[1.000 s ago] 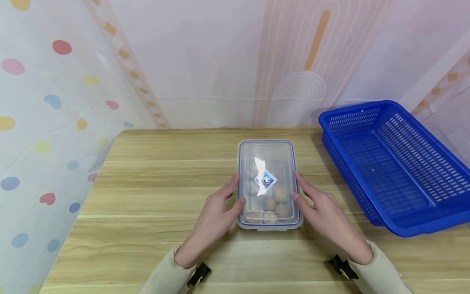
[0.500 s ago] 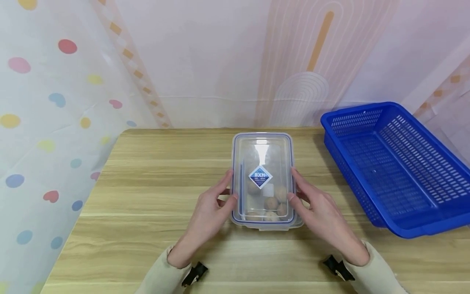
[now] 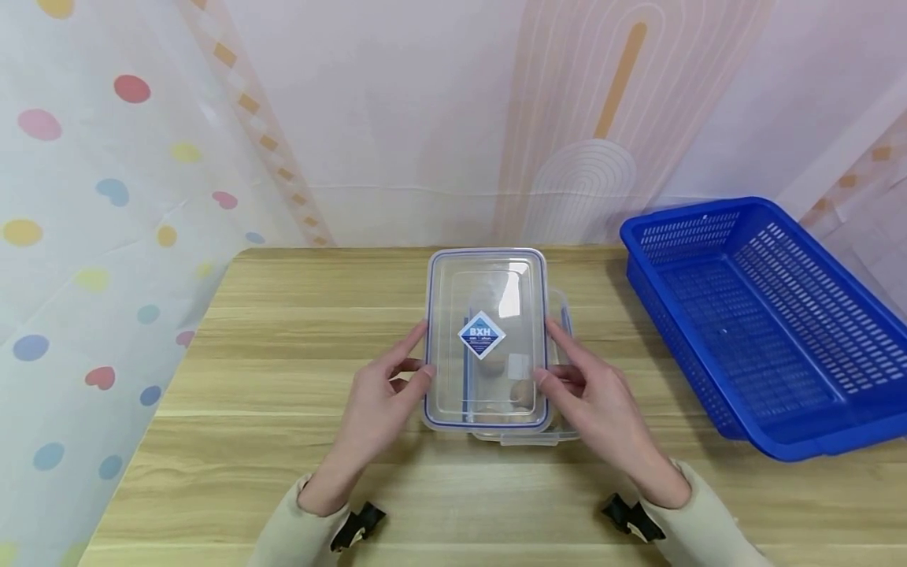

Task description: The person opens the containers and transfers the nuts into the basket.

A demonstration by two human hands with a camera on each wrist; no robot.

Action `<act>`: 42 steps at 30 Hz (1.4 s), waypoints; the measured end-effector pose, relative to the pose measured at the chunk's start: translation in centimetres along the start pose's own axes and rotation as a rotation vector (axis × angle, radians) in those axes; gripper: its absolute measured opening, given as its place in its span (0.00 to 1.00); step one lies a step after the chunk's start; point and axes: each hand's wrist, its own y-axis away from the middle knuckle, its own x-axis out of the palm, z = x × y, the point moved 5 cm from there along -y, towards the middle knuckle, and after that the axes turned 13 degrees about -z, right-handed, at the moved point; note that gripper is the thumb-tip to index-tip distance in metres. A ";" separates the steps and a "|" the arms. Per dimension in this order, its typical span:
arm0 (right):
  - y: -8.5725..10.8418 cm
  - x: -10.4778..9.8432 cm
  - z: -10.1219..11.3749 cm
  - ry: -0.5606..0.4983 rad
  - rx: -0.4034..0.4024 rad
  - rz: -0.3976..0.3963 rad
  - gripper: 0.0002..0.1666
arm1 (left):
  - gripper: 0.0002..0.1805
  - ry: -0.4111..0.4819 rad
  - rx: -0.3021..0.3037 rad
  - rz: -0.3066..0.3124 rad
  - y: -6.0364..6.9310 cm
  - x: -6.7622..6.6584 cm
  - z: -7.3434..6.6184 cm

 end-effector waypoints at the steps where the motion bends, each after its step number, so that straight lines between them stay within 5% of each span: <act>1: 0.0 0.1 0.1 -0.014 0.005 0.001 0.39 | 0.30 0.002 -0.012 -0.005 0.0 -0.2 0.0; 10: -0.1 1.5 0.5 -0.117 0.024 0.035 0.38 | 0.28 0.006 -0.060 -0.026 -0.1 -2.0 0.1; 34: -0.5 6.0 3.1 -0.145 -0.026 0.114 0.38 | 0.26 -0.112 -0.047 -0.055 0.1 -7.4 1.1; 42: -0.5 7.6 4.1 -0.150 -0.043 0.119 0.39 | 0.27 -0.103 -0.088 -0.054 0.3 -9.0 1.9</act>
